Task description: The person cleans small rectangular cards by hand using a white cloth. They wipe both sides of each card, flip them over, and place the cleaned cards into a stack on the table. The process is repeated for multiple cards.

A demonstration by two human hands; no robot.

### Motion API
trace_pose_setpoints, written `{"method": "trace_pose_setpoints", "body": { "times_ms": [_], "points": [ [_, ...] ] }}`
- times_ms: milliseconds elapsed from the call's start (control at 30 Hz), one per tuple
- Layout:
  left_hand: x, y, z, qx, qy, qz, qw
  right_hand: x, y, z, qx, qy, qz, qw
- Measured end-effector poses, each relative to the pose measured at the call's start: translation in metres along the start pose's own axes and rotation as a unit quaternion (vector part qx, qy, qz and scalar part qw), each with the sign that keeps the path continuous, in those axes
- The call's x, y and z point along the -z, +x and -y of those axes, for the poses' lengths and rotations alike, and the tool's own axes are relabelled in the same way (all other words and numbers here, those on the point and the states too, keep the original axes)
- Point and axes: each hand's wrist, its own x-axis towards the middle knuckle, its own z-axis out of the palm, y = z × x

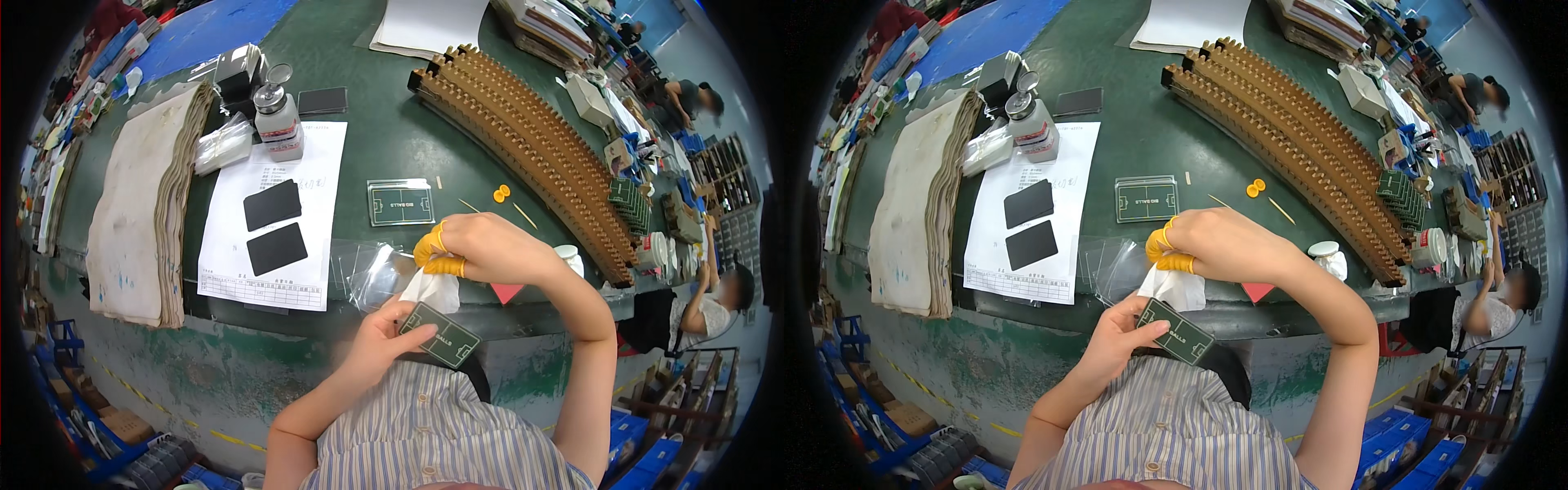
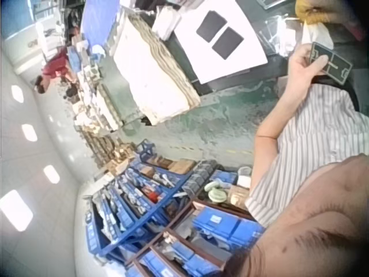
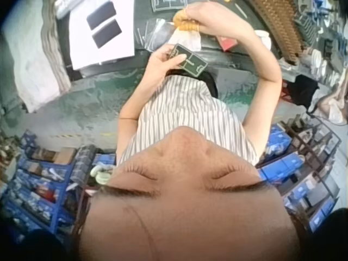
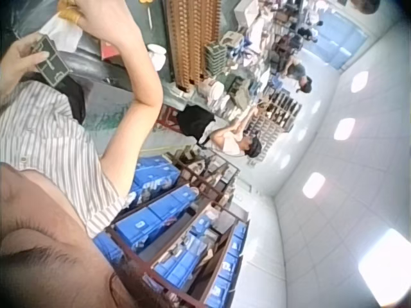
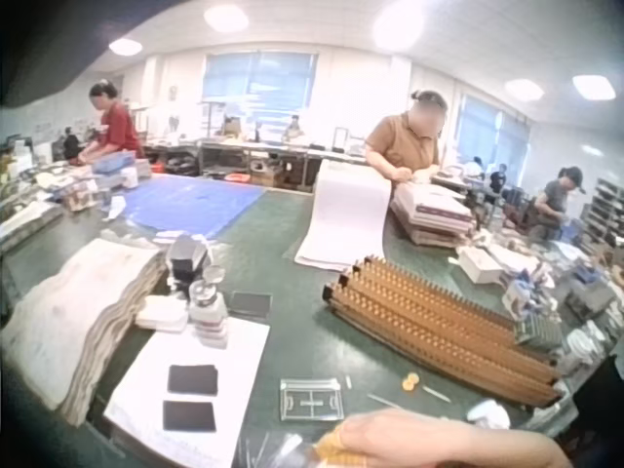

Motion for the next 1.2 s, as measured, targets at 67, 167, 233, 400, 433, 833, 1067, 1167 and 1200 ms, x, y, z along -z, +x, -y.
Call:
{"method": "trace_pose_setpoints", "body": {
  "times_ms": [67,167,233,400,433,833,1067,1167,1200],
  "points": [
    [-0.006,-0.001,-0.008,-0.043,0.001,-0.015,0.999,0.002,0.0,0.002,-0.008,0.019,-0.011,1.0],
    [-0.002,-0.002,-0.017,-0.094,0.046,-0.024,0.994,0.006,-0.004,0.003,-0.036,0.064,0.004,0.997],
    [0.002,-0.004,-0.022,-0.127,0.101,-0.014,0.987,0.01,-0.006,0.004,-0.067,0.101,0.059,0.991],
    [0.004,-0.012,-0.034,-0.146,0.157,0.003,0.977,0.022,-0.004,0.005,-0.1,0.148,0.193,0.965],
    [0.004,-0.014,-0.037,-0.134,0.129,0.002,0.982,0.023,-0.003,0.005,-0.096,0.168,0.195,0.962],
    [0.02,-0.022,-0.047,-0.117,-0.013,-0.023,0.993,-0.009,0.01,-0.013,-0.033,0.393,0.172,0.903],
    [0.03,-0.025,-0.05,-0.113,-0.071,-0.042,0.99,-0.016,0.034,-0.009,0.055,0.538,-0.043,0.84],
    [0.031,-0.025,-0.046,-0.097,-0.075,-0.049,0.991,-0.021,0.046,0.001,0.0,0.684,-0.009,0.729],
    [0.032,-0.026,-0.045,-0.092,-0.075,-0.052,0.992,-0.026,0.053,0.005,0.015,0.721,-0.031,0.692]
  ]
}}
